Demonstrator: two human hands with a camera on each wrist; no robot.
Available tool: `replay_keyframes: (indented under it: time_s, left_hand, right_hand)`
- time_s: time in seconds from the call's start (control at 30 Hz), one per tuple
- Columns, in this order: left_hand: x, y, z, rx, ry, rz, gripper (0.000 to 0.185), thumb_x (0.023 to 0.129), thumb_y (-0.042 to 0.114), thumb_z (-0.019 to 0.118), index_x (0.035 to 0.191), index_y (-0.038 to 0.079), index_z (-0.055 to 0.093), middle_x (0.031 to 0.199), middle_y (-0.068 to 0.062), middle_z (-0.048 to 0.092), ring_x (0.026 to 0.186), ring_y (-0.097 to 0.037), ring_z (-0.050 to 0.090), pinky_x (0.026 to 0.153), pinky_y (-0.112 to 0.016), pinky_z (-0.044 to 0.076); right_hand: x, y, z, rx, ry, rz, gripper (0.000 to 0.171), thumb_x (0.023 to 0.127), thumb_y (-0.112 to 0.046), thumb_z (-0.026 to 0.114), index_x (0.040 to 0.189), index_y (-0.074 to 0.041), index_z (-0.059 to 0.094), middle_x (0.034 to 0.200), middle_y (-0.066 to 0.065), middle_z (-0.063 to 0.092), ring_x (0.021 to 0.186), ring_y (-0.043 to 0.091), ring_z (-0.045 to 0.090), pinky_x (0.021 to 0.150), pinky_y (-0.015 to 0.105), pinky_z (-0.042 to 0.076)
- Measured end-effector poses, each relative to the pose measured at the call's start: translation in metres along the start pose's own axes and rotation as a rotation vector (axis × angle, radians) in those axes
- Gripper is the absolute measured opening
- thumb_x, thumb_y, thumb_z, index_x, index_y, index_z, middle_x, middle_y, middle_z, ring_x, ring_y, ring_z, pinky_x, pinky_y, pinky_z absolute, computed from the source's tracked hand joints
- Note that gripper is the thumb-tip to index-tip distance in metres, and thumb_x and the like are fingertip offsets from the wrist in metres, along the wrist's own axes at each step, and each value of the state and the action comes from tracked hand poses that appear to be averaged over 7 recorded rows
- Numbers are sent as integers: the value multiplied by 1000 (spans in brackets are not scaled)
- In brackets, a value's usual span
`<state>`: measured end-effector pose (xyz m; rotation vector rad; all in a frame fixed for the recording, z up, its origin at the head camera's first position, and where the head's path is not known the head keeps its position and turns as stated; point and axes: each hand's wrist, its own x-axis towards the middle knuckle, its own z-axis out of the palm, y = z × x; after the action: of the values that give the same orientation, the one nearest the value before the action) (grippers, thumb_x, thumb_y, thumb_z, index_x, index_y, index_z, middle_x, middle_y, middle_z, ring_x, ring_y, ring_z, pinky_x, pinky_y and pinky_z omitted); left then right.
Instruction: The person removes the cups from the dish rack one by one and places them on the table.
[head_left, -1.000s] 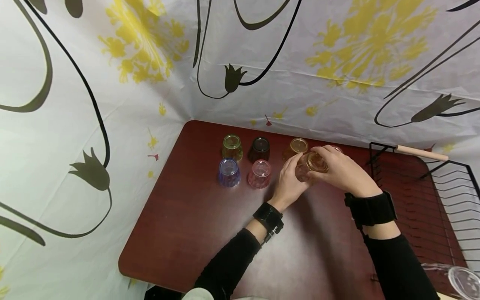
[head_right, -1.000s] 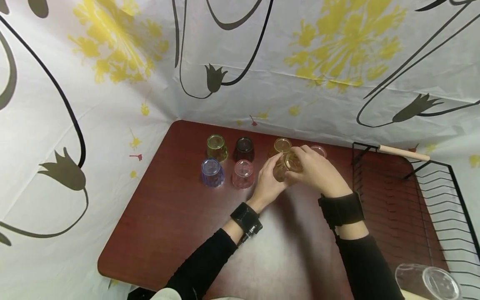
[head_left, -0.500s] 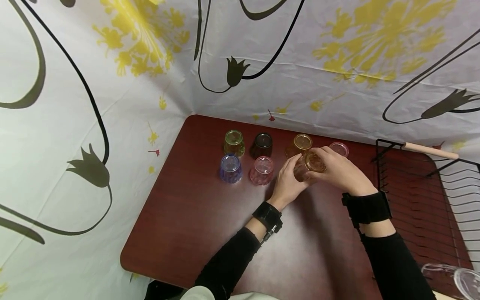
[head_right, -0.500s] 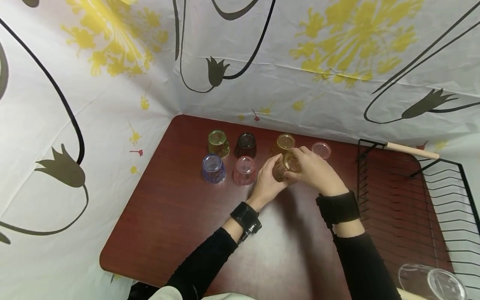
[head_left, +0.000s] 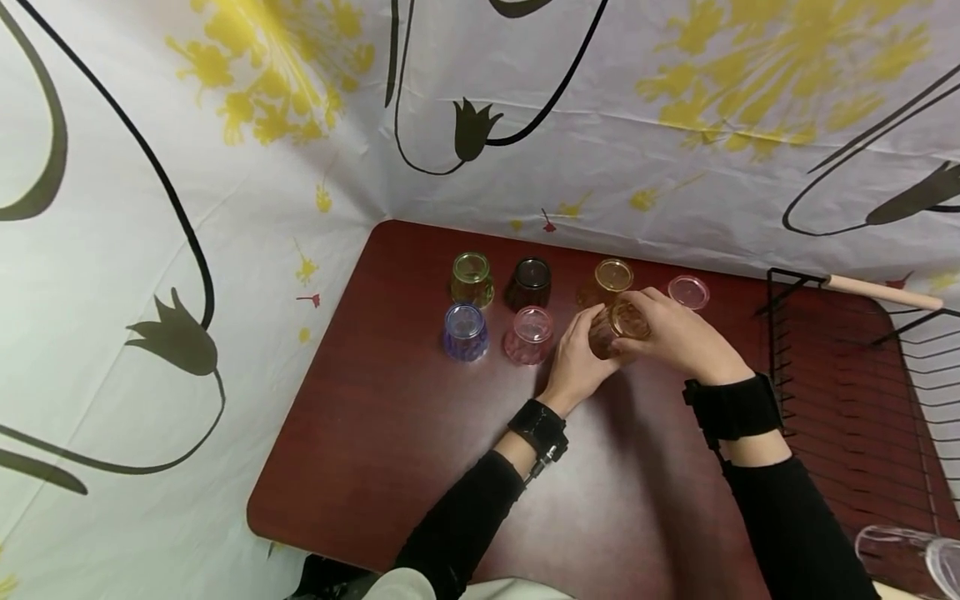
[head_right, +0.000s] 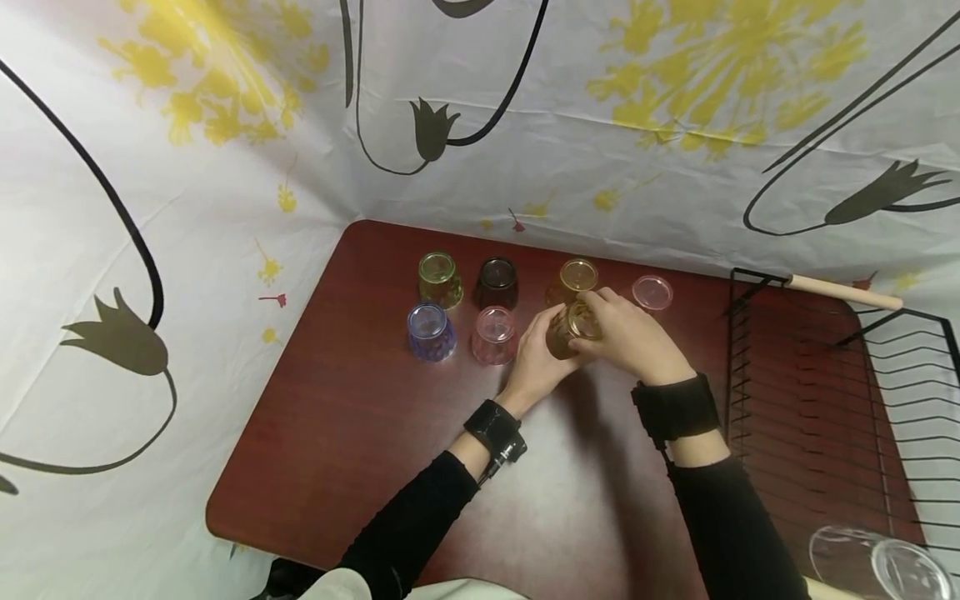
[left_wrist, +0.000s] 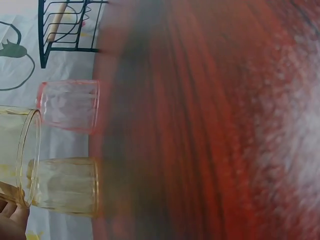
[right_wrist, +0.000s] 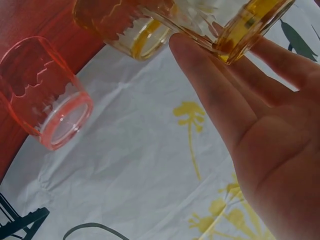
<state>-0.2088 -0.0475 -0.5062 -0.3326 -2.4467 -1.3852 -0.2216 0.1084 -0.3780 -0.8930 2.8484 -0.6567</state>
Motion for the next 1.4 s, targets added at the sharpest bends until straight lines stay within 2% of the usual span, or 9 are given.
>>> replay_keyframes:
  time_s: [0.23,0.43,0.83,1.07,1.4]
  left_hand:
    - [3,-3,3,19,13,-31,83,75,42,90,144,18,50,137,1,57,129,-8,51,108,-24,40]
    - [4,-3,4,10,11,-27,82,76,41,90,144,18,50,136,0,57,129,-9,52,108,-26,41]
    - [6,-9,8,16,18,-66,82,76,41,90,143,18,50,135,0,57,128,-11,52,108,-28,42]
    - [1,-11,8,19,-1,-95,80,77,37,89,143,16,49,135,-2,57,127,-13,53,107,-30,43]
    - [-13,-18,16,37,-57,-152,77,80,38,87,143,17,49,133,-2,57,125,-15,54,106,-33,44]
  right_hand:
    - [6,3,1,-11,-8,4,61,85,-19,82,133,6,54,124,29,56,111,44,59,95,58,46]
    - [8,6,3,-19,-24,22,63,86,-19,81,137,6,53,128,29,54,116,46,57,96,60,46]
    - [15,12,9,-54,-17,-18,62,85,-20,83,134,6,55,124,28,57,111,43,60,92,57,49]
    - [18,14,18,-71,-24,-50,62,83,-20,85,132,6,56,121,27,59,107,42,62,89,56,51]
    - [12,22,36,-77,-55,-8,63,84,-24,85,133,5,57,119,25,59,99,38,64,83,54,54]
